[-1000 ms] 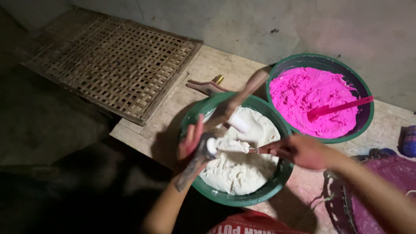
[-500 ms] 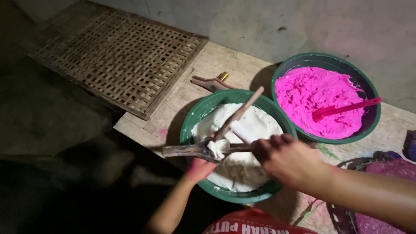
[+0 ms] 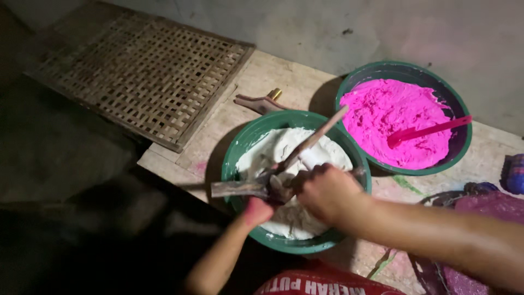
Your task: The person scoops white dough from a green bowl and uses a wooden press to form ring-shaped pieces on a pink mesh tray. The person repeats the scooping and pressing cycle multiple times, arranging the rings on the tray.
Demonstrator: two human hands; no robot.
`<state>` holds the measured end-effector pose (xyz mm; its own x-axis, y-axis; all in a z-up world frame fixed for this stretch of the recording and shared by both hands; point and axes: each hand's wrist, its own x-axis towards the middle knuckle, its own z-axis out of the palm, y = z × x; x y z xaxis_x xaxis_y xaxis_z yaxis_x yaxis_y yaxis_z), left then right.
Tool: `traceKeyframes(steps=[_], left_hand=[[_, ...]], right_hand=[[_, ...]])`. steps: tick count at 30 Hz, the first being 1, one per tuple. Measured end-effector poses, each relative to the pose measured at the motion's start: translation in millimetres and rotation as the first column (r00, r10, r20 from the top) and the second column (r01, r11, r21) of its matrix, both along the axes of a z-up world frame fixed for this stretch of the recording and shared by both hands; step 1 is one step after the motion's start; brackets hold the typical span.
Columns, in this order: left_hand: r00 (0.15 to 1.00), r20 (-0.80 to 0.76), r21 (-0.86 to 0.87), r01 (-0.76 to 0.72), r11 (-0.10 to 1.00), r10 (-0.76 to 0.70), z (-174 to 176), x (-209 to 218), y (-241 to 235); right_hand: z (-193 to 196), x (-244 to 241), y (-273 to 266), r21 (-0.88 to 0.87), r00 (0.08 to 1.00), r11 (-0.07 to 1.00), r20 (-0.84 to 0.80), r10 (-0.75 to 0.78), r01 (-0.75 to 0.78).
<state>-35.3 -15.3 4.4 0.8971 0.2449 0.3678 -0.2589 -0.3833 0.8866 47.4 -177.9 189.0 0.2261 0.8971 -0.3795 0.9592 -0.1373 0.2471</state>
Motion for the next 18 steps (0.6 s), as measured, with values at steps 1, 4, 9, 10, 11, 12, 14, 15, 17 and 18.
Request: traceKeyframes(steps=[1,4,9,10,11,12,14,15,17,18], left_hand=[[1.0,-0.002,0.015,-0.01,1.0,0.01,-2.9,-0.5,-1.0],[0.999,-0.024,0.055,-0.04,0.998,0.041,-14.0,-11.7,1.1],[0.963,0.083,0.222,-0.27,0.937,0.258,-13.4,-13.2,41.0],[0.955,0.077,0.1,-0.292,0.951,0.285,-12.5,-10.3,41.3],[0.94,0.069,0.154,-0.342,0.927,0.335,-10.3,-7.4,44.5],[0.921,0.064,0.209,-0.389,0.897,0.384,-8.5,-3.3,43.5],[0.872,0.134,0.363,-0.486,0.795,0.471,-5.3,2.4,32.4],[0.836,0.23,0.449,-0.545,0.708,0.498,-1.3,11.6,28.6],[0.875,0.209,-0.037,-0.438,0.898,0.436,7.8,23.2,28.2],[0.939,0.175,-0.603,-0.135,0.787,0.296,11.8,27.0,28.4]], right_hand=[[-10.2,-5.3,3.6,0.014,0.999,1.0,-0.027,0.018,-0.017],[-27.8,-11.5,-0.7,-0.007,0.994,1.0,-0.103,0.023,-0.024],[2.7,16.5,-51.6,0.045,0.957,0.957,-0.059,-0.285,0.288],[5.8,21.7,-56.2,0.172,0.934,0.92,-0.139,-0.331,0.351],[4.8,22.4,-58.9,0.291,0.903,0.86,-0.227,-0.363,0.419],[-2.6,21.4,-54.3,0.37,0.866,0.8,-0.363,-0.345,0.473],[-31.3,12.8,-34.5,0.47,0.75,0.648,-0.611,-0.251,0.6],[-46.2,7.2,-29.1,0.529,0.72,0.605,-0.685,-0.11,0.596],[-74.1,-11.0,-28.3,0.619,0.622,0.504,-0.76,0.19,0.602],[-83.4,-14.5,-32.9,0.535,0.56,0.528,-0.818,0.13,0.659]])
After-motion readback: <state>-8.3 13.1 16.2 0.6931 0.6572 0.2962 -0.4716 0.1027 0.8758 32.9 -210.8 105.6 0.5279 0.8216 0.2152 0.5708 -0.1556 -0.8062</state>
